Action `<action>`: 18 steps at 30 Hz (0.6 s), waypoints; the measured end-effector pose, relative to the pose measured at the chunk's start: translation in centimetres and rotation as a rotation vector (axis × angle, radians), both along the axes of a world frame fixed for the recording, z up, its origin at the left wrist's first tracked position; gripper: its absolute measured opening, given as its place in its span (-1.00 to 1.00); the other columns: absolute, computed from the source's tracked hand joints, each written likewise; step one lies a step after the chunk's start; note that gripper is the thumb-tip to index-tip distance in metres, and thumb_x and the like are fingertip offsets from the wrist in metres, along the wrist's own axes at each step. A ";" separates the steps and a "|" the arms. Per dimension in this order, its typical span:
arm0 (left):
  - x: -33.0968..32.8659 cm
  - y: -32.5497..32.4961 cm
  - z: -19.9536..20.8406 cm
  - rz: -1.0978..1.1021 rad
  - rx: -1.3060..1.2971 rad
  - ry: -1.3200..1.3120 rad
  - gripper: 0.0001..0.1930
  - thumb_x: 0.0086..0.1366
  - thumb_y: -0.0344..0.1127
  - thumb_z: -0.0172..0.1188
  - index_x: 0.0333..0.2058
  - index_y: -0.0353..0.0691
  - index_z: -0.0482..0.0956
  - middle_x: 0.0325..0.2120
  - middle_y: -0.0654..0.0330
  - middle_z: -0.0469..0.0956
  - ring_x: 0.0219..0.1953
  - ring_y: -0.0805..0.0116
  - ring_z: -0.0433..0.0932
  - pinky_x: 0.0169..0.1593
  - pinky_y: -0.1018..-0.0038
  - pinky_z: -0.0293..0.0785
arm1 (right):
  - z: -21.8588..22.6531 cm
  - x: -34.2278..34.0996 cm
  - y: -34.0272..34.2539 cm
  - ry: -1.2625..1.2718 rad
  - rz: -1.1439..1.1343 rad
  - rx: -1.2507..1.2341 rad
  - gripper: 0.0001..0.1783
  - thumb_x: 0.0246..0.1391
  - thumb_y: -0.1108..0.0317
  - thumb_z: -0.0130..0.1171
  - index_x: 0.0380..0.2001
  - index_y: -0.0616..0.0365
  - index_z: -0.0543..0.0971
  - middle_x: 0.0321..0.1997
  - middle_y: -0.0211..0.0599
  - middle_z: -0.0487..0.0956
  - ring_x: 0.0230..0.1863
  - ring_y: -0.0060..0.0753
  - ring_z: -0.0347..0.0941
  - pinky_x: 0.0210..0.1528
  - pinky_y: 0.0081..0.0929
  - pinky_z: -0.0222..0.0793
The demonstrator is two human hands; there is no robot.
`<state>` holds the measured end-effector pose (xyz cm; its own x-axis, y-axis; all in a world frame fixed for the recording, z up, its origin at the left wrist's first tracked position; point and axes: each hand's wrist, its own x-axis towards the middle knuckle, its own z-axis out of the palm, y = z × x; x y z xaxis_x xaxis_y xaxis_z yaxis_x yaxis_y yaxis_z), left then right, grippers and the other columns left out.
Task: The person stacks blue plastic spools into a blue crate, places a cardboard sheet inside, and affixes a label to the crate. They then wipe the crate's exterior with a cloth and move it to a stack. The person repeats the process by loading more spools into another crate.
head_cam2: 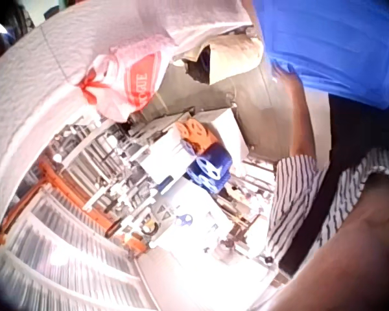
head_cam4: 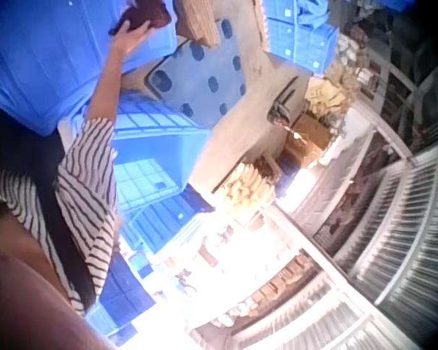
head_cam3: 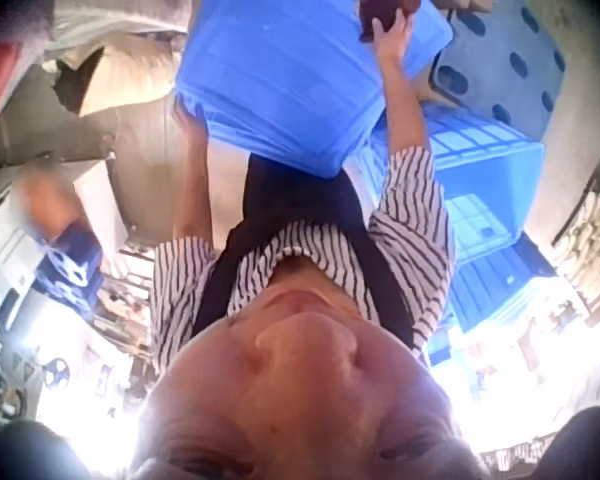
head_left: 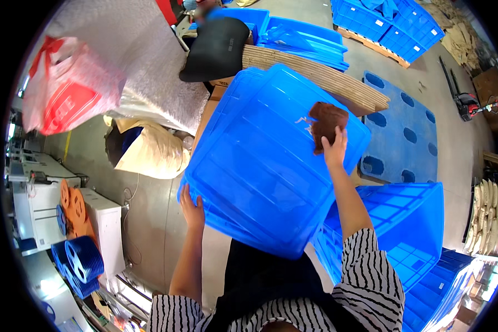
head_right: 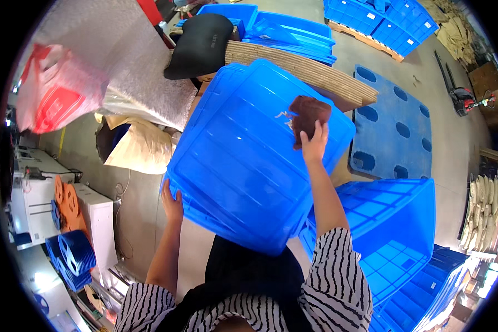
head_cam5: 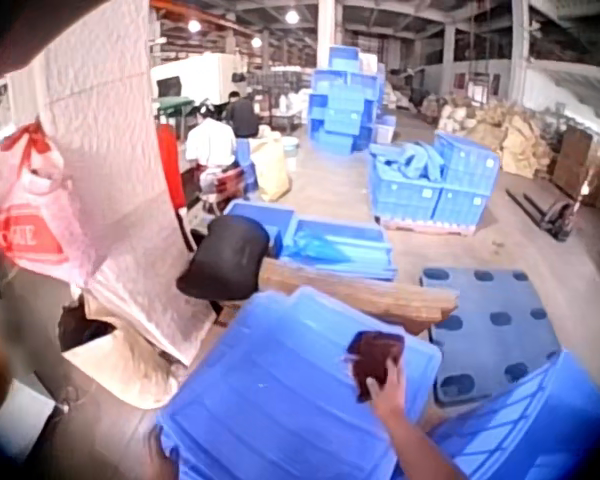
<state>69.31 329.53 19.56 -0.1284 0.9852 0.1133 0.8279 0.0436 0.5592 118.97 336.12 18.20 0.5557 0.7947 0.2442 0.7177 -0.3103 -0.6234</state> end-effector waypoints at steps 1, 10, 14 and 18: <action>0.4 3.0 -0.5 -0.013 -0.002 0.056 -0.40 0.24 -0.26 0.15 0.23 -0.20 0.20 0.25 -0.05 0.18 0.28 -0.08 0.13 0.28 0.13 0.09 | -0.3 0.5 1.9 -0.052 -0.055 -0.032 -0.23 0.00 0.13 0.28 0.27 -0.03 0.24 0.40 0.09 0.02 0.38 0.24 -0.06 0.34 -0.01 -0.01; 1.1 10.9 -3.9 -0.146 -0.137 0.262 -0.34 0.26 -0.15 0.10 0.29 -0.18 0.12 0.26 0.00 0.17 0.32 -0.10 0.06 0.31 0.02 -0.04 | -3.1 -4.6 19.7 -0.327 -0.411 -0.120 -0.39 -0.16 0.07 0.30 0.00 0.09 0.53 0.15 -0.12 0.37 0.22 0.00 0.21 0.20 -0.17 0.22; 2.5 11.9 -4.1 -0.164 -0.119 0.188 -0.34 0.24 -0.19 0.12 0.27 -0.20 0.14 0.24 0.00 0.22 0.30 -0.10 0.09 0.31 0.03 -0.02 | -4.1 -8.4 27.7 -0.386 0.011 -0.048 -0.47 -0.17 0.20 0.18 -0.03 0.05 0.54 0.21 -0.23 0.39 0.28 -0.09 0.19 0.25 -0.23 0.17; 2.1 12.0 -3.8 -0.125 -0.155 0.131 -0.39 0.26 -0.24 0.08 0.26 -0.23 0.16 0.23 0.01 0.23 0.29 -0.05 0.13 0.30 0.07 -0.01 | -1.4 -14.2 29.2 -0.297 0.496 -0.106 -0.67 -0.25 0.38 0.15 -0.28 0.12 0.56 -0.07 -0.31 0.48 0.04 -0.18 0.33 0.00 -0.24 0.33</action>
<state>71.43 341.54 15.76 0.0016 0.9995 -0.0331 0.8972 0.0132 0.4413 104.75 365.32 16.83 0.0313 0.9709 0.2374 0.9321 0.0574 -0.3576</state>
